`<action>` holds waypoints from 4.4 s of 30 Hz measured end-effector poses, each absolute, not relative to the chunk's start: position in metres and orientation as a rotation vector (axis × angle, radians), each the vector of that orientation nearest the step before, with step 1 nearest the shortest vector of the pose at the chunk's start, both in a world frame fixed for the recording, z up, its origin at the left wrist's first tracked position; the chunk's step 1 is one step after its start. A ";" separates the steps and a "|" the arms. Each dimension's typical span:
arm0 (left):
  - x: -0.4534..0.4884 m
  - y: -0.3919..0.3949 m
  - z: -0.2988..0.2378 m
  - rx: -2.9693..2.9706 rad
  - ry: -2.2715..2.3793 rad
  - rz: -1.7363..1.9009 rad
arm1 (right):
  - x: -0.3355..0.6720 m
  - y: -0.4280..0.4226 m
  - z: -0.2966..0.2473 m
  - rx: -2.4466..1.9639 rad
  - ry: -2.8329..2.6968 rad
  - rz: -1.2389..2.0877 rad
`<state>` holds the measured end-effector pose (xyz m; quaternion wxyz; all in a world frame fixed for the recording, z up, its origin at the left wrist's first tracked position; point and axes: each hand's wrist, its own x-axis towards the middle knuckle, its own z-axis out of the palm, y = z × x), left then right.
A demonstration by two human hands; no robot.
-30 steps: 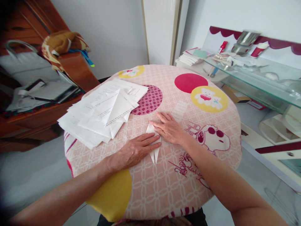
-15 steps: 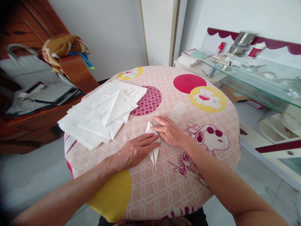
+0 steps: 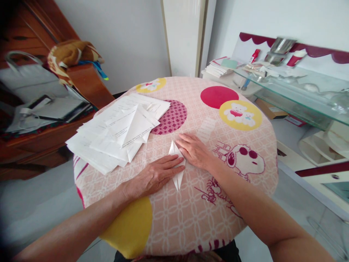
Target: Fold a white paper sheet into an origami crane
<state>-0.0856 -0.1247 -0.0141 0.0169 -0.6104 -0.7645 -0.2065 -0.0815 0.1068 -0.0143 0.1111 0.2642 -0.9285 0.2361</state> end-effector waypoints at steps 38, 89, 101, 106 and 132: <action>-0.086 -0.125 -0.021 -1.749 -2.418 -0.796 | 0.008 0.111 -0.010 0.749 -2.794 0.602; -0.120 -0.130 -0.010 -1.967 -2.068 -0.539 | 0.009 0.062 -0.016 0.749 -2.634 0.078; -0.129 -0.109 -0.004 -1.950 -2.108 -0.474 | -0.020 0.136 -0.013 1.018 -2.518 0.132; -0.133 -0.105 -0.011 -1.977 -2.099 -0.479 | -0.026 0.120 -0.017 0.871 -2.592 0.060; -0.116 -0.125 -0.002 -2.072 -2.178 -0.547 | -0.013 0.112 -0.012 0.896 -2.638 0.321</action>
